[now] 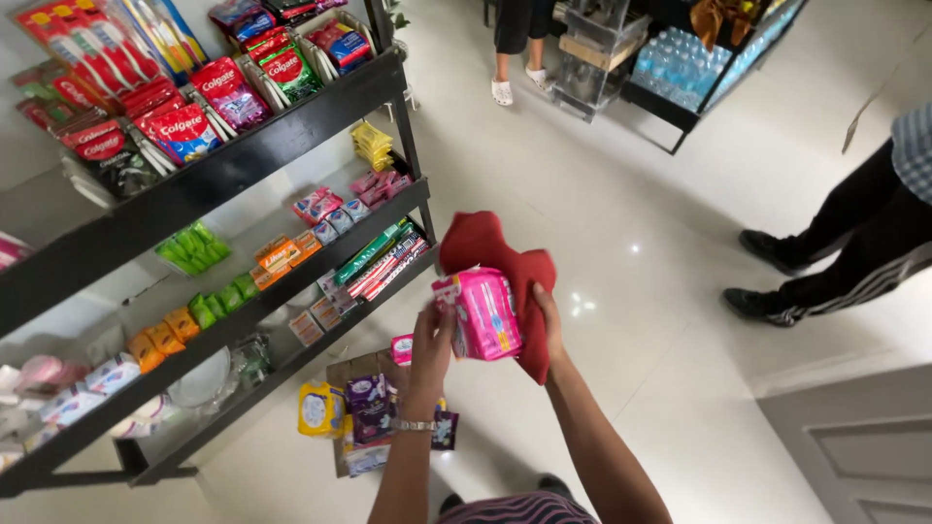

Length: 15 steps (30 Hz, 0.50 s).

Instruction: Wiping sanitary napkin packages with a cloth and organizing them on a grocery store shelf.

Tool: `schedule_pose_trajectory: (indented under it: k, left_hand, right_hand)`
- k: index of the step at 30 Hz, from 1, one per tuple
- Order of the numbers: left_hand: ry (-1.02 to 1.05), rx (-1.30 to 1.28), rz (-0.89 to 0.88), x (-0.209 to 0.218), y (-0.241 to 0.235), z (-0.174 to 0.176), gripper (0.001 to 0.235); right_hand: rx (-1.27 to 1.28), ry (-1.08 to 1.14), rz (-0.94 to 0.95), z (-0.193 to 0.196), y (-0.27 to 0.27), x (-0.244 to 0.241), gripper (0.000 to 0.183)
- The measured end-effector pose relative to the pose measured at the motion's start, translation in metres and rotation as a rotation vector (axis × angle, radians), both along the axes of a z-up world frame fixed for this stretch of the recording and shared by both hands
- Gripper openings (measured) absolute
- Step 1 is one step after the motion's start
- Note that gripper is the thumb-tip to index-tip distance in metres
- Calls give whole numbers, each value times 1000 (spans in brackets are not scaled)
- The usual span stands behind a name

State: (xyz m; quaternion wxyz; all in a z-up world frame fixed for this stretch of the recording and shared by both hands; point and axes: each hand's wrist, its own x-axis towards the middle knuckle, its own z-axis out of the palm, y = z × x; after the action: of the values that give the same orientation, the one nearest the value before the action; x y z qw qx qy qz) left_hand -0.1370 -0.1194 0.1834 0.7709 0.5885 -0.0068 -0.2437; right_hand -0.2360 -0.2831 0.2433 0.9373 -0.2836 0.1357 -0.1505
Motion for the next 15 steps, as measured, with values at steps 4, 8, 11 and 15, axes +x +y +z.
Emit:
schedule_pose_trajectory:
  k: [4,8,11,15]
  left_hand:
    - [-275,-252,-205,-41,-41,105,86]
    - [-496,-256,-213,-60,-94,153,92]
    - [-347,-368,-284,-62,-125,154,95]
    - [-427,66,-241,-63,-139,156,95]
  right_hand:
    - [-292,30,93,-5,-66,2,72]
    - [-377,-13,158,26,-116,0,73]
    - [-210,-182,198,58,-138,-6,73]
    - [-43,-318,94,56,-148,-26,73]
